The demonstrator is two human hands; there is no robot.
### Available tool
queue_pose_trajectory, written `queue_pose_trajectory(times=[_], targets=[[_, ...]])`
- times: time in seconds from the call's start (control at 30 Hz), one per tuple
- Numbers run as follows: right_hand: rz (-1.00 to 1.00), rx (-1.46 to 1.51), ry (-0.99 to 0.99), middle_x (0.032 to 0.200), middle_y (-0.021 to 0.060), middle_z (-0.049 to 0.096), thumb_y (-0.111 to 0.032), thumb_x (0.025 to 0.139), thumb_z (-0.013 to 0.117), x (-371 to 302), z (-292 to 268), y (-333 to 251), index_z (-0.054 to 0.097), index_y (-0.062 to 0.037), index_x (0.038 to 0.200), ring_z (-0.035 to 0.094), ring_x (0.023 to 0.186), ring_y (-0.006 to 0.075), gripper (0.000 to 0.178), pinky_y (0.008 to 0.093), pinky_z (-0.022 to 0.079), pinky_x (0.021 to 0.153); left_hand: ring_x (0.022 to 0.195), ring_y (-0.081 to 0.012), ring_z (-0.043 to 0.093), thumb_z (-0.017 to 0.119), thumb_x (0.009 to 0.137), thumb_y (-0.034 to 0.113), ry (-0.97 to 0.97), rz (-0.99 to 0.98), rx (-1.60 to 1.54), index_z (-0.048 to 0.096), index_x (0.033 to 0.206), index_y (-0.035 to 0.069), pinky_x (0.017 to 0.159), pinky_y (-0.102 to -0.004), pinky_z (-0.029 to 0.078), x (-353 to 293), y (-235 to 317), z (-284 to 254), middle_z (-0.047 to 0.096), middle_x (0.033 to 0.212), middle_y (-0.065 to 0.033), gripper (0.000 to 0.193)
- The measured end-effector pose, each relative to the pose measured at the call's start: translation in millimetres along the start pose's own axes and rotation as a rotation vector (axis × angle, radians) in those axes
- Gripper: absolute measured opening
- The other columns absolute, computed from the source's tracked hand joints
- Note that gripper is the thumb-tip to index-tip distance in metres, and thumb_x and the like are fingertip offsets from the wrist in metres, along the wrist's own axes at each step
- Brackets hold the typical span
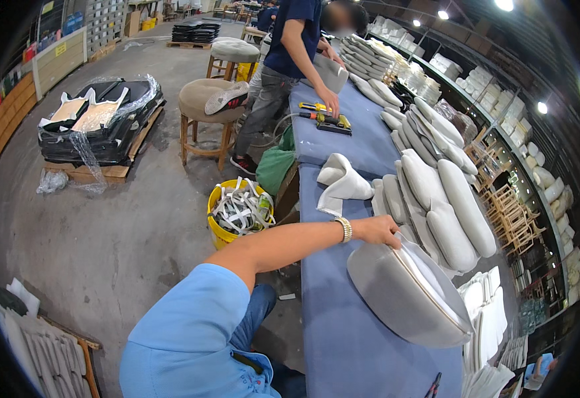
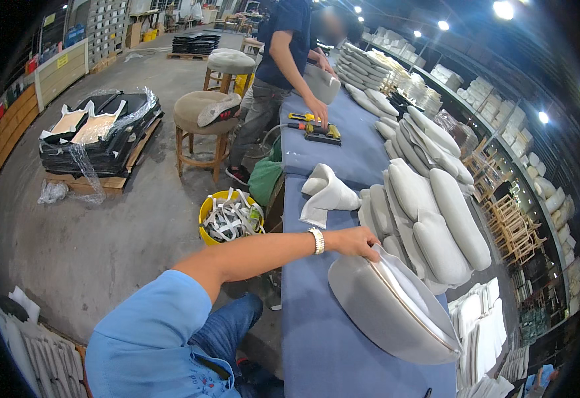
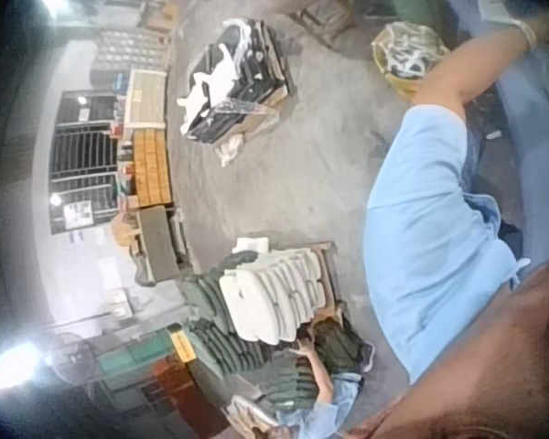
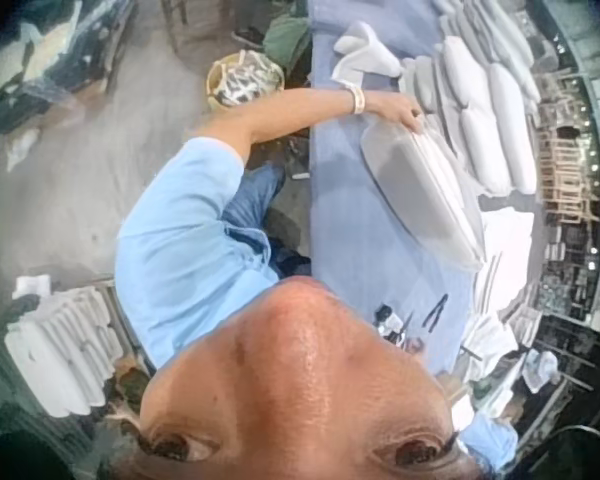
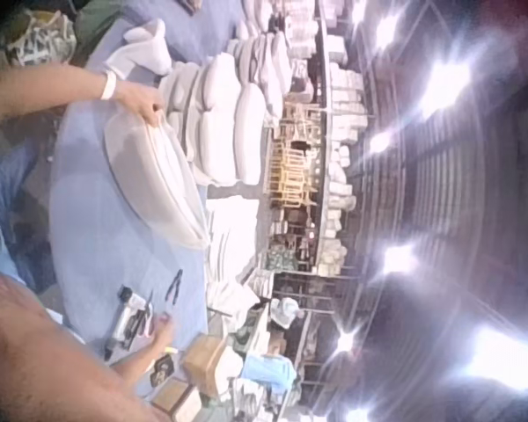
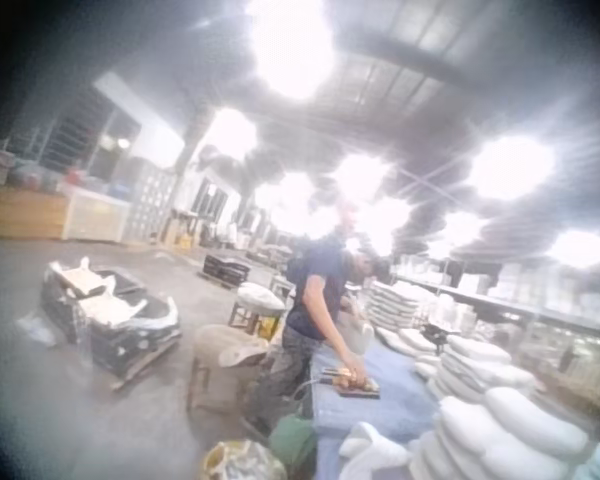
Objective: The person assembles cushion covers by inserting foam inserts, folding and tucking fabric edges, and securing seams with a pneumatic staple gun. They trim excess fabric with scissors and stack finished cushions on the table.
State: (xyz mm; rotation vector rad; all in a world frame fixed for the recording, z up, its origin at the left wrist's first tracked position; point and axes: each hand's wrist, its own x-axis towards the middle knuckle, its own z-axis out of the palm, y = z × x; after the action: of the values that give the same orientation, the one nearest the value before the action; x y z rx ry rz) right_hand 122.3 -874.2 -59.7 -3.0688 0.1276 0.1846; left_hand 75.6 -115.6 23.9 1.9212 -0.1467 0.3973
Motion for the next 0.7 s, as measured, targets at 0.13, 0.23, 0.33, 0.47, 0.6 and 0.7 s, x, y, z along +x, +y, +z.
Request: queue_pose_trajectory(times=[0.13,0.23,0.33,0.47,0.6,0.7], targets=[[-0.229,-0.134,0.034,0.123,0.0197,0.070,-0.042,0.084,0.072,-46,40,46,0.061,-0.0075,0.135,0.064,0.118,0.0382,0.062,0.0476,0.049,0.101,0.061,-0.0135,0.052,0.073,0.079,0.034,-0.020,-0.024,0.017,0.072,0.083,-0.003,0.057,-0.0337,0.042,9,-2,1,0.060,0.064,-0.0042,0.037],[-0.143,-0.162,0.061,0.127,0.0193,0.068,-0.042,0.084,0.073,-48,40,43,0.060,-0.0075,0.135,0.063,0.120,0.0374,0.063,0.0469,0.049,0.101,0.061,-0.0176,0.057,0.075,0.076,0.032,0.033,0.059,0.000,0.070,0.077,-0.004,0.059,-0.0365,0.046,4,-8,6,0.064,0.065,-0.0114,0.036],[-0.188,-0.209,0.047,0.128,0.0197,0.067,-0.042,0.083,0.074,-38,32,38,0.059,-0.0079,0.136,0.062,0.121,0.0369,0.065,0.0466,0.049,0.102,0.060,-0.0198,0.059,0.073,0.076,0.033,0.028,0.140,0.070,0.070,0.075,-0.004,0.058,-0.0372,0.046,-3,-9,10,0.065,0.065,-0.0133,0.037],[-0.114,-0.207,-0.021,0.129,0.0247,0.065,-0.042,0.089,0.069,-47,-17,-12,0.058,-0.0084,0.138,0.062,0.121,0.0383,0.060,0.0472,0.047,0.103,0.061,-0.0247,0.061,0.072,0.076,0.038,0.060,0.120,0.069,0.070,0.076,-0.003,0.060,-0.0397,0.048,-19,-4,11,0.066,0.066,-0.0153,0.041],[0.001,-0.235,0.023,0.129,0.0296,0.063,-0.041,0.096,0.064,-77,-101,-87,0.059,-0.0099,0.137,0.063,0.118,0.0392,0.052,0.0477,0.047,0.103,0.062,-0.0263,0.062,0.071,0.076,0.040,0.061,0.141,0.054,0.070,0.078,-0.003,0.062,-0.0403,0.048,-24,-3,9,0.067,0.069,-0.0173,0.043],[-0.334,-0.224,0.551,0.110,0.0231,0.073,-0.029,0.101,0.057,-116,-149,-154,0.059,0.0016,0.129,0.067,0.105,0.0447,0.042,0.0482,0.052,0.091,0.064,-0.0269,0.062,0.070,0.077,0.039,0.080,0.149,0.082,0.071,0.080,-0.002,0.064,-0.0401,0.049,-26,-7,5,0.067,0.071,-0.0183,0.041]])
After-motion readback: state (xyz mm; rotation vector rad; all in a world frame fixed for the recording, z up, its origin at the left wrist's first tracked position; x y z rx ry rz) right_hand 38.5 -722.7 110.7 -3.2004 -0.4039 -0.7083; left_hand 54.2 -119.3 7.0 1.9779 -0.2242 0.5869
